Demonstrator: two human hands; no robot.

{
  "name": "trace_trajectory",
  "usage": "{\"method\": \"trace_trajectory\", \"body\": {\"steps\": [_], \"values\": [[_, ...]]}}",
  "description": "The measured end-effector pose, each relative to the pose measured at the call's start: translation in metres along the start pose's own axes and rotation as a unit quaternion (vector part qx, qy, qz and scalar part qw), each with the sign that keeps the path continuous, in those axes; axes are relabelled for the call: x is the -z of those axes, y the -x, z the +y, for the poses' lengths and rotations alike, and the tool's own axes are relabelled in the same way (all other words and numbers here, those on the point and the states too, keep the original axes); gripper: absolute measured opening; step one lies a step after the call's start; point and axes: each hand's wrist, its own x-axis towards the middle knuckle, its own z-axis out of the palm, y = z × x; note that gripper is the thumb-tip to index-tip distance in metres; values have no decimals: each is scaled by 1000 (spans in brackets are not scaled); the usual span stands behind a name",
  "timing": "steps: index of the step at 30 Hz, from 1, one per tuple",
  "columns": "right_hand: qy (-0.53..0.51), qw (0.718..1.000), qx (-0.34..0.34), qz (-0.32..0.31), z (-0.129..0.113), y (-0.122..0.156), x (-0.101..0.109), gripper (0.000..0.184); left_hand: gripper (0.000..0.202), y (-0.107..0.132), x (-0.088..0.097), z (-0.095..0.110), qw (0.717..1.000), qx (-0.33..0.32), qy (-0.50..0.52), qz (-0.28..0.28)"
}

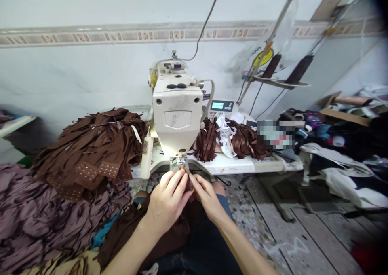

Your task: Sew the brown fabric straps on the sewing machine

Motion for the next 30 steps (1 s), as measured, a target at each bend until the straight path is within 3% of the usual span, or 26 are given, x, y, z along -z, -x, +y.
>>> {"method": "trace_trajectory", "body": {"steps": [13,20,22,25,27,30], "values": [[-16,1000,-2,19,15,-4,-7,60,53,-4,-7,-14,999,3,35,-5],[-78,992,-86,59,47,14,4,65,53,6,-1,-3,994,46,94,3],[-78,990,-95,73,53,19,11,66,51,17,5,-4,989,78,122,39],[-83,985,-94,119,58,23,26,62,33,49,9,-15,971,200,110,65],[-84,979,-87,166,59,23,37,61,23,76,8,-24,956,280,91,-2],[-73,969,-82,220,60,23,48,63,22,119,-3,-30,947,285,97,-109]]}}
